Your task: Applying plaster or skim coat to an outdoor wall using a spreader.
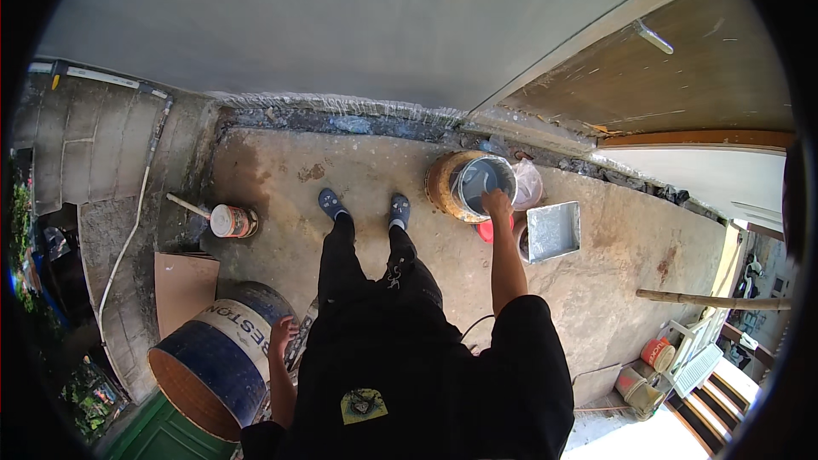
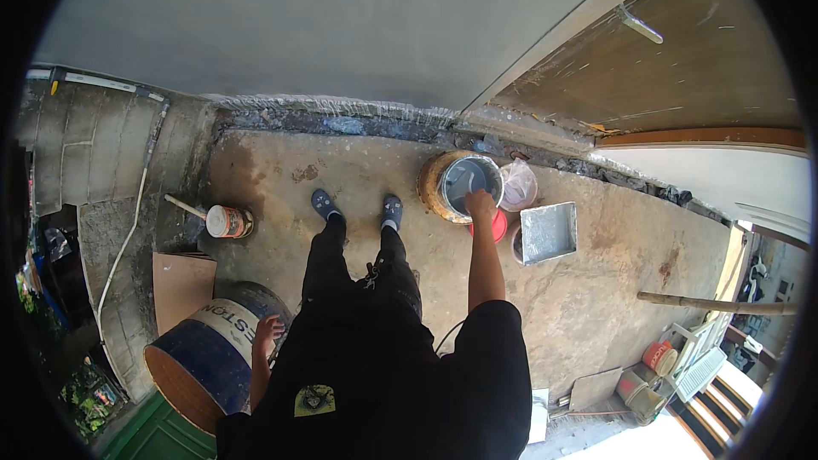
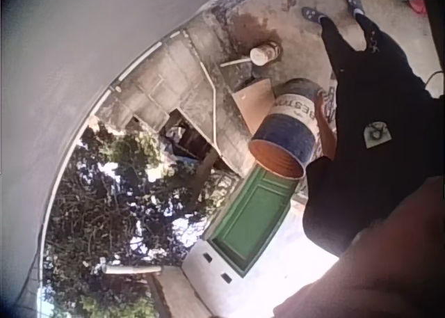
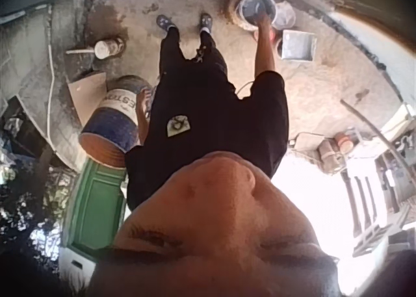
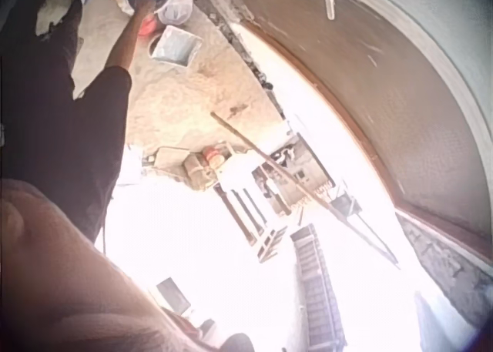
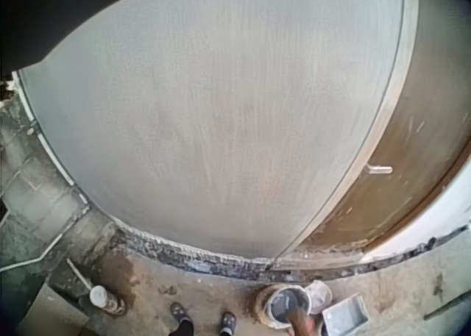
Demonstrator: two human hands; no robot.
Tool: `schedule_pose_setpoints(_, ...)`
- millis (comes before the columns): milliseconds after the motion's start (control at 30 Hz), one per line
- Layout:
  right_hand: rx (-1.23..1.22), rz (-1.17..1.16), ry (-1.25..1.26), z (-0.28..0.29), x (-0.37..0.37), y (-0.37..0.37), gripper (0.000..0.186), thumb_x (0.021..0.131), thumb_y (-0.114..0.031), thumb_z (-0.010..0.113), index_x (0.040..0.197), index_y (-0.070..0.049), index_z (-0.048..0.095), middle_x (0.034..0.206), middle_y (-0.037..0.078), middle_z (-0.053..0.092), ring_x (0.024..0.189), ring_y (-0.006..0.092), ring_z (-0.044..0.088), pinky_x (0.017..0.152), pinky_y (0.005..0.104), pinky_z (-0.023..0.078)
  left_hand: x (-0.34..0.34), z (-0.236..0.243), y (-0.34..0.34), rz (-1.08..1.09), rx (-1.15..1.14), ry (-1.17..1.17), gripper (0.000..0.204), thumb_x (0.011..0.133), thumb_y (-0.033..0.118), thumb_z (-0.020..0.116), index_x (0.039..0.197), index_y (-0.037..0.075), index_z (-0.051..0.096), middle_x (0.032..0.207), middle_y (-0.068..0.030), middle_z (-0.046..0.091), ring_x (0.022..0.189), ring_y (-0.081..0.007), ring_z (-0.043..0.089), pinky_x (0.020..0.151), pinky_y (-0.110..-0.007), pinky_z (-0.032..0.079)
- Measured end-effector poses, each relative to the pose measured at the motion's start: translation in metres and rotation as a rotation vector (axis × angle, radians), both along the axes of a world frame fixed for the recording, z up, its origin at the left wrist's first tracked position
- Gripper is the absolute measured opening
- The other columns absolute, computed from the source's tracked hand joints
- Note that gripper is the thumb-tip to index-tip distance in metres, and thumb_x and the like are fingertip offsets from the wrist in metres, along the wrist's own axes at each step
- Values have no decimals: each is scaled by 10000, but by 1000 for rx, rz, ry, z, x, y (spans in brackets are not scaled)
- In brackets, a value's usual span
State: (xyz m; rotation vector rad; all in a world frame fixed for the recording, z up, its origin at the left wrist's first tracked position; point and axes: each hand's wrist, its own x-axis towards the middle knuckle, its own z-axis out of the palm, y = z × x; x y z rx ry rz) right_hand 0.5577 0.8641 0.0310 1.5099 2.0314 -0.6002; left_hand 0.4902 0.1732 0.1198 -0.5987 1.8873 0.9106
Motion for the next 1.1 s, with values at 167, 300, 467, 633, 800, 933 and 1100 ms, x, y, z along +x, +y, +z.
schedule_pose_setpoints(167, 125, -51, 183, 37, 36, -25, 552, 798, -456, 510, 975, 60, 603, 967, 289, 599, 941, 393, 589, 821, 453, 464, -27, -27, 48, -33, 79, -18, 267, 904, 274, 472, 1117, 124, 528, 905, -103, 617, 770, -198, 608, 662, -347, 487)
schedule_pose_setpoints(300, 303, -122, 385, 42, 68, -45, 512, 822, -452, 536, 875, 49, 623, 877, 269, 615, 840, 422, 597, 720, 464, 469, -62, -54, 83, -53, 159, 19, 280, 896, 293, 456, 1116, 141, 539, 953, -111, 626, 822, -230, 598, 730, -430, 468)
schedule_pose_setpoints(467, 381, -281, 639, 65, 76, -92, 386, 858, -366, 536, 899, 8, 624, 805, 265, 600, 795, 420, 581, 690, 467, 438, -95, -77, 94, -64, 162, 31, 285, 892, 270, 459, 1136, 142, 534, 947, -104, 627, 820, -226, 588, 717, -420, 468)
schedule_pose_setpoints(633, 519, -249, 527, 86, 68, -130, 390, 869, -362, 519, 897, 14, 620, 875, 300, 564, 748, 426, 574, 640, 481, 441, -111, -86, 76, -89, 174, 32, 315, 917, 303, 432, 1151, 113, 522, 966, -102, 622, 845, -231, 592, 740, -432, 461)
schedule_pose_setpoints(800, 556, -242, 506, 43, 87, -135, 380, 871, -419, 495, 773, -57, 557, 647, 248, 567, 651, 439, 568, 539, 510, 403, -120, -73, 70, -80, 156, 20, 302, 915, 274, 423, 1157, 120, 520, 985, -113, 618, 856, -252, 586, 759, -457, 458)
schedule_pose_setpoints(933, 533, -271, 522, 50, 75, -138, 397, 882, -419, 477, 747, -52, 547, 638, 255, 557, 657, 446, 560, 544, 506, 398, -114, -77, 60, -73, 134, -8, 294, 910, 257, 425, 1161, 132, 515, 994, -122, 617, 862, -269, 583, 757, -475, 454)
schedule_pose_setpoints(1100, 492, -271, 482, 50, 78, -134, 416, 879, -429, 475, 752, -40, 547, 681, 265, 565, 691, 443, 562, 571, 507, 400, -101, -80, 60, -65, 95, -56, 300, 913, 269, 420, 1162, 129, 512, 991, -121, 618, 872, -267, 586, 759, -473, 452)
